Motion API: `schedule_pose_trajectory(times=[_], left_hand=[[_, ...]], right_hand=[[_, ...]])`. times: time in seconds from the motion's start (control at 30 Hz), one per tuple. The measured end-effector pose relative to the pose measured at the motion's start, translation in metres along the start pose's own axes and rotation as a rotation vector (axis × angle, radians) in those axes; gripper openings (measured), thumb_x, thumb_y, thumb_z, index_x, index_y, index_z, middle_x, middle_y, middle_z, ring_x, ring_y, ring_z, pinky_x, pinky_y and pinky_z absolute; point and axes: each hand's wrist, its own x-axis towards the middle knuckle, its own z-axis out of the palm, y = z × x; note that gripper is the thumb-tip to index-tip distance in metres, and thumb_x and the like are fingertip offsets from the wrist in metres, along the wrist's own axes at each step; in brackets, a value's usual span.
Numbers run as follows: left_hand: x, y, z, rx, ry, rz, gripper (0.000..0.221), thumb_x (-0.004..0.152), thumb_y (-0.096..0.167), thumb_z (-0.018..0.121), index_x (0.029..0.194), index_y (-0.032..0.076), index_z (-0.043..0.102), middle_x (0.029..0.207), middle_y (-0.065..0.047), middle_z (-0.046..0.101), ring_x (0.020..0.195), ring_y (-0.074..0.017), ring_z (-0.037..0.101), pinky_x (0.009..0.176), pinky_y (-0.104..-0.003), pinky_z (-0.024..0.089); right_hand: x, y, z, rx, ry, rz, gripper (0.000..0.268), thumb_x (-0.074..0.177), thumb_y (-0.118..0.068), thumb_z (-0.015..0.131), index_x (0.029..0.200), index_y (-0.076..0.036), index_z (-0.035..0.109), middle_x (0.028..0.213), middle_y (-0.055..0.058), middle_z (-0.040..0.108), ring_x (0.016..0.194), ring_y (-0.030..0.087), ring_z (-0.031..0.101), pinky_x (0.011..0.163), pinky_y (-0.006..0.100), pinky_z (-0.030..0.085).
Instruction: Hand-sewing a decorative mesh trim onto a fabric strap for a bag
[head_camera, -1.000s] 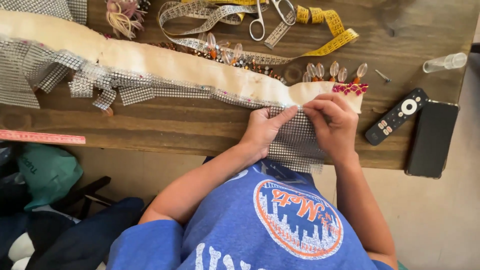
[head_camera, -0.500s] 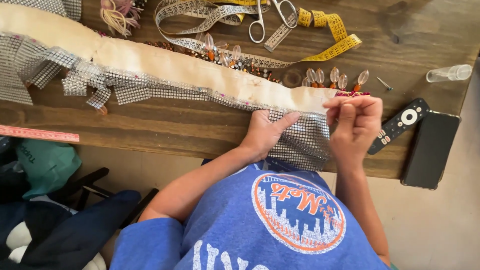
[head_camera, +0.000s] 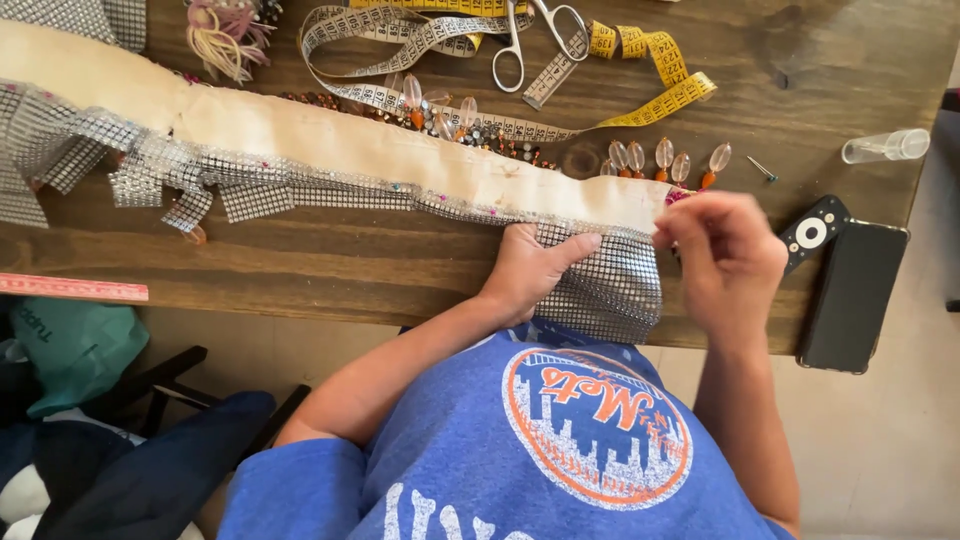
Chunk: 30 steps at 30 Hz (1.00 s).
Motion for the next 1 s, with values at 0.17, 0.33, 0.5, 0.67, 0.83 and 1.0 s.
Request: schedule_pose_trajectory(times=[0.17, 0.33, 0.5, 0.67, 0.83, 1.0], left_hand=[[-0.008, 0.017, 0.018, 0.046, 0.113, -0.053, 0.039, 0.077, 0.014, 0.085, 0.056, 0.013, 0.052, 0.051, 0.000, 0.056, 0.043, -0.0042, 0.048, 0.039, -0.023, 0.039], [-0.015, 0.032, 0.032, 0.065, 0.196, 0.001, 0.041, 0.068, 0.016, 0.090, 0.060, 0.009, 0.049, 0.054, 0.003, 0.042, 0.046, -0.0004, 0.033, 0.043, -0.019, 0.034], [-0.016, 0.025, 0.028, 0.093, 0.214, -0.036, 0.041, 0.067, 0.018, 0.090, 0.063, 0.007, 0.051, 0.056, 0.001, 0.045, 0.048, -0.0018, 0.036, 0.047, -0.020, 0.037], [-0.016, 0.026, 0.030, 0.132, 0.192, -0.060, 0.046, 0.069, 0.028, 0.091, 0.074, 0.005, 0.051, 0.069, -0.004, 0.043, 0.059, -0.0106, 0.039, 0.059, -0.028, 0.045], [-0.029, 0.055, 0.040, 0.089, 0.183, -0.077, 0.047, 0.067, 0.028, 0.091, 0.074, 0.003, 0.052, 0.070, -0.007, 0.049, 0.063, -0.0105, 0.046, 0.069, -0.027, 0.049], [-0.029, 0.052, 0.042, 0.132, 0.178, -0.111, 0.055, 0.070, 0.035, 0.089, 0.088, 0.000, 0.050, 0.088, -0.013, 0.044, 0.087, -0.0174, 0.048, 0.091, -0.039, 0.047]], right_hand=[[-0.013, 0.026, -0.013, -0.406, -0.076, -0.230, 0.009, 0.101, 0.002, 0.073, 0.101, -0.006, 0.077, 0.094, 0.011, 0.071, 0.078, 0.026, 0.067, 0.070, 0.037, 0.055], [-0.011, 0.050, -0.003, -0.607, -0.027, -0.421, 0.022, 0.103, -0.001, 0.069, 0.097, -0.019, 0.081, 0.088, 0.002, 0.066, 0.074, 0.029, 0.066, 0.068, 0.041, 0.059], [-0.012, 0.055, -0.006, -0.708, -0.023, -0.439, 0.025, 0.107, -0.004, 0.062, 0.100, -0.019, 0.080, 0.092, 0.003, 0.062, 0.080, 0.030, 0.065, 0.073, 0.043, 0.058], [-0.012, 0.056, -0.005, -0.733, -0.022, -0.443, 0.023, 0.105, -0.004, 0.064, 0.101, -0.020, 0.080, 0.093, 0.004, 0.061, 0.082, 0.031, 0.065, 0.076, 0.044, 0.058], [-0.014, 0.063, -0.003, -0.714, -0.016, -0.441, 0.023, 0.104, -0.003, 0.064, 0.099, -0.020, 0.079, 0.092, 0.005, 0.061, 0.082, 0.032, 0.065, 0.078, 0.043, 0.057], [-0.013, 0.064, 0.001, -0.555, -0.021, -0.375, 0.019, 0.102, -0.002, 0.070, 0.097, -0.018, 0.079, 0.089, 0.005, 0.061, 0.081, 0.035, 0.066, 0.076, 0.046, 0.056]])
